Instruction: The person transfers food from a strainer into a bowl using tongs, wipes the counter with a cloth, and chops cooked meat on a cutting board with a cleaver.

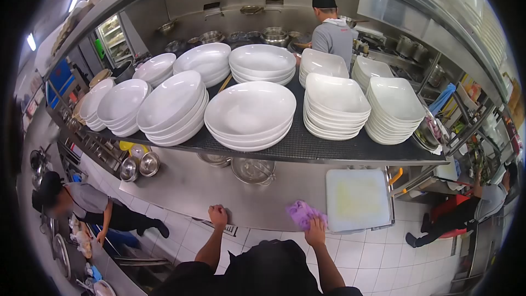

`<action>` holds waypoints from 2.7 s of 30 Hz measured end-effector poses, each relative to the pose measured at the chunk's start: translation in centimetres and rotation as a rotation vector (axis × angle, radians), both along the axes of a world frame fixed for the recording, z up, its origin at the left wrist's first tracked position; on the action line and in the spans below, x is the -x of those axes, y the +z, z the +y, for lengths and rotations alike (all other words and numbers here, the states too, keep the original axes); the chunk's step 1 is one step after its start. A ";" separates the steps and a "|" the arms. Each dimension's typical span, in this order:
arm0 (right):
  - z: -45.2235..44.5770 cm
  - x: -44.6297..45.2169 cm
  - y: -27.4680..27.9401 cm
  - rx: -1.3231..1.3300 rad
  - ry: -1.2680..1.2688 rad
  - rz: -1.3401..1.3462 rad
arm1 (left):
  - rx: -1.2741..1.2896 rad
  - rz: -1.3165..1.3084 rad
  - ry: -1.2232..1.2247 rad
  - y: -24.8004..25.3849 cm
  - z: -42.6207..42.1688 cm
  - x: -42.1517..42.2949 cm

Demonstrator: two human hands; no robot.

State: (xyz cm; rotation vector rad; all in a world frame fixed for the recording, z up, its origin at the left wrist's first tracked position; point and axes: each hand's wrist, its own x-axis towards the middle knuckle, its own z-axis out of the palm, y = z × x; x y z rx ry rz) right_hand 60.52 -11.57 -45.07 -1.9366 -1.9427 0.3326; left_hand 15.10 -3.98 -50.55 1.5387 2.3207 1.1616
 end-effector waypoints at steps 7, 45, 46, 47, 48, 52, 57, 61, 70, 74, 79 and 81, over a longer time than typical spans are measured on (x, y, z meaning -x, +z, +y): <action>2.7 -0.9 -3.2 0.019 -0.073 -0.072 | 0.118 0.075 0.204 0.8 1.9 -1.8; 8.7 -2.3 -1.9 -0.039 -0.047 0.111 | 0.212 0.210 0.242 2.1 1.8 -3.2; 8.8 -2.2 -1.8 -0.029 -0.066 0.100 | 0.205 0.207 0.242 2.1 1.9 -3.2; 8.8 -2.2 -1.9 -0.039 -0.065 0.103 | 0.214 0.200 0.243 2.2 2.0 -3.2; 8.9 -2.1 -2.1 -0.048 -0.065 0.107 | 0.224 0.194 0.243 2.3 2.0 -3.2; 9.0 -2.0 -2.7 -0.130 -0.053 0.081 | 0.228 0.241 0.262 1.4 2.1 -3.0; 8.7 -1.8 -2.3 -0.119 -0.078 0.123 | 0.243 0.217 0.243 1.9 2.0 -3.0; 8.8 -1.7 -2.5 -0.108 -0.084 0.109 | 0.231 0.202 0.231 1.6 2.0 -3.0; 8.7 -1.6 -2.5 -0.119 -0.060 0.066 | 0.238 0.185 0.224 2.5 2.0 -3.1; 9.1 -2.1 -2.0 -0.063 0.024 0.012 | 0.125 0.184 0.194 0.4 2.3 -2.3; 9.0 -3.4 -1.4 0.062 0.210 -0.044 | 0.003 0.152 0.235 0.2 2.2 -2.6; 9.3 -4.5 -0.7 0.048 0.341 -0.047 | 0.032 0.185 0.262 0.2 2.4 -2.8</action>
